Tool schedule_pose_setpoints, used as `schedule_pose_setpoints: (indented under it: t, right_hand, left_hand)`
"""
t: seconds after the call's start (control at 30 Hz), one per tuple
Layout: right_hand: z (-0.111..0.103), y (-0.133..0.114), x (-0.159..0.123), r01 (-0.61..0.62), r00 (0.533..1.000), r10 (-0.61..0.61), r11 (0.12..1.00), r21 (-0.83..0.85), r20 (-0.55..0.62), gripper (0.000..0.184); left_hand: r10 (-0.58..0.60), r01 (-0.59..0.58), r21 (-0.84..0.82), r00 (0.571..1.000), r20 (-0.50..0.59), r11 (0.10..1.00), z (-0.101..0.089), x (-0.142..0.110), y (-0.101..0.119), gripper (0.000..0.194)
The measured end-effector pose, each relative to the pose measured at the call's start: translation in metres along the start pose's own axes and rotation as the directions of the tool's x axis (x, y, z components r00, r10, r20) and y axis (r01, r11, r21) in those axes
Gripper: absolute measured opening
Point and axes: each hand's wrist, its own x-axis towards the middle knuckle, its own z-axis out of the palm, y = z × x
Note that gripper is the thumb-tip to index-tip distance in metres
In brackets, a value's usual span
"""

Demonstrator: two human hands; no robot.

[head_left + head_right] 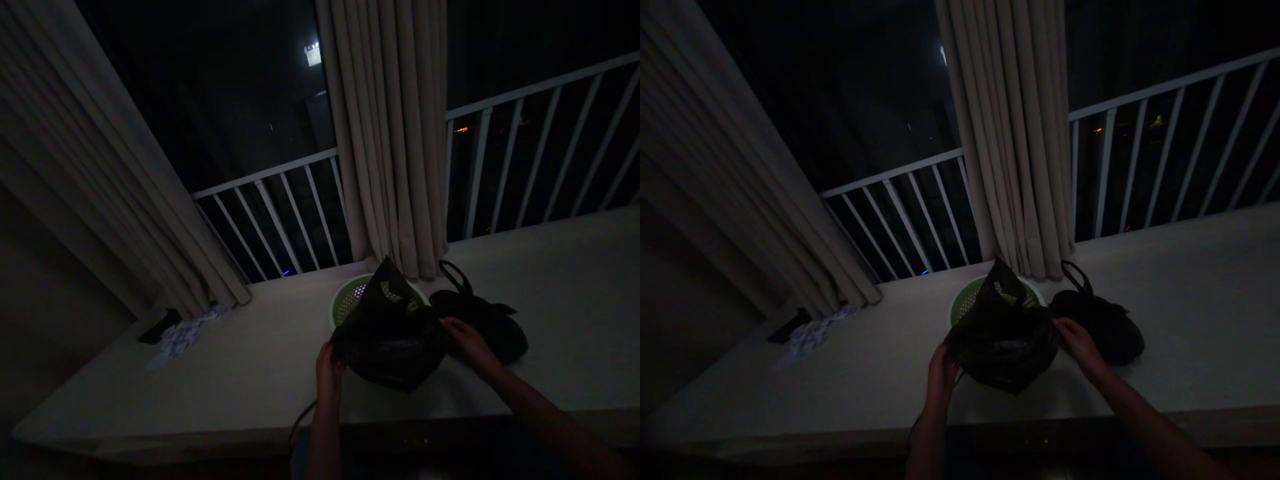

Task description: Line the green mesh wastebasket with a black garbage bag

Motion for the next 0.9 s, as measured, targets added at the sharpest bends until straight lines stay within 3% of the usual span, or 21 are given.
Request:
schedule_pose_setpoints:
  t: [0.1,0.2,0.3,0.37,0.47,0.53,0.6,0.77,0.9]
  right_hand:
    - [0.001,-0.002,0.0,-0.039,0.999,0.04,0.999,0.025,-0.019,0.038]
    - [0.002,-0.007,-0.003,-0.061,0.998,0.062,0.998,0.034,-0.006,0.041]
    - [0.001,-0.012,-0.003,-0.066,0.997,0.064,0.997,0.044,0.03,0.042]
    - [-0.001,-0.017,-0.002,-0.061,0.998,0.06,0.998,0.023,0.009,0.044]
    - [-0.004,-0.03,0.002,0.028,0.999,-0.03,0.997,-0.068,-0.027,0.048]
    - [-0.002,-0.041,0.005,0.122,0.992,-0.126,0.981,-0.15,-0.014,0.047]
    - [0.002,-0.052,0.008,0.213,0.976,-0.215,0.948,-0.236,0.017,0.043]
    - [0.016,-0.066,0.017,0.392,0.92,-0.346,0.816,-0.425,0.184,0.029]
    - [0.015,-0.066,0.026,0.445,0.895,-0.355,0.76,-0.475,0.269,0.015]
  left_hand:
    - [-0.097,0.103,-0.168,0.994,0.047,0.98,-0.004,0.008,-0.002,0.023]
    - [-0.131,0.146,-0.205,0.988,0.088,0.968,-0.009,0.008,0.001,0.02]
    - [-0.143,0.152,-0.119,0.986,0.083,0.981,-0.013,0.004,0.012,0.024]
    - [-0.127,0.127,0.034,0.992,0.017,0.991,-0.015,0.001,0.021,0.031]
    - [0.084,-0.056,0.346,0.994,-0.065,0.937,-0.01,0.001,0.038,0.035]
    - [0.278,-0.241,0.492,0.961,-0.002,0.836,-0.001,0.001,0.049,0.033]
    - [0.39,-0.383,0.571,0.913,0.116,0.726,0.013,0.002,0.057,0.033]
    - [0.436,-0.568,0.682,0.814,0.383,0.461,0.046,0.006,0.064,0.025]
    - [0.434,-0.557,0.686,0.821,0.37,0.469,0.052,0.019,0.06,0.009]
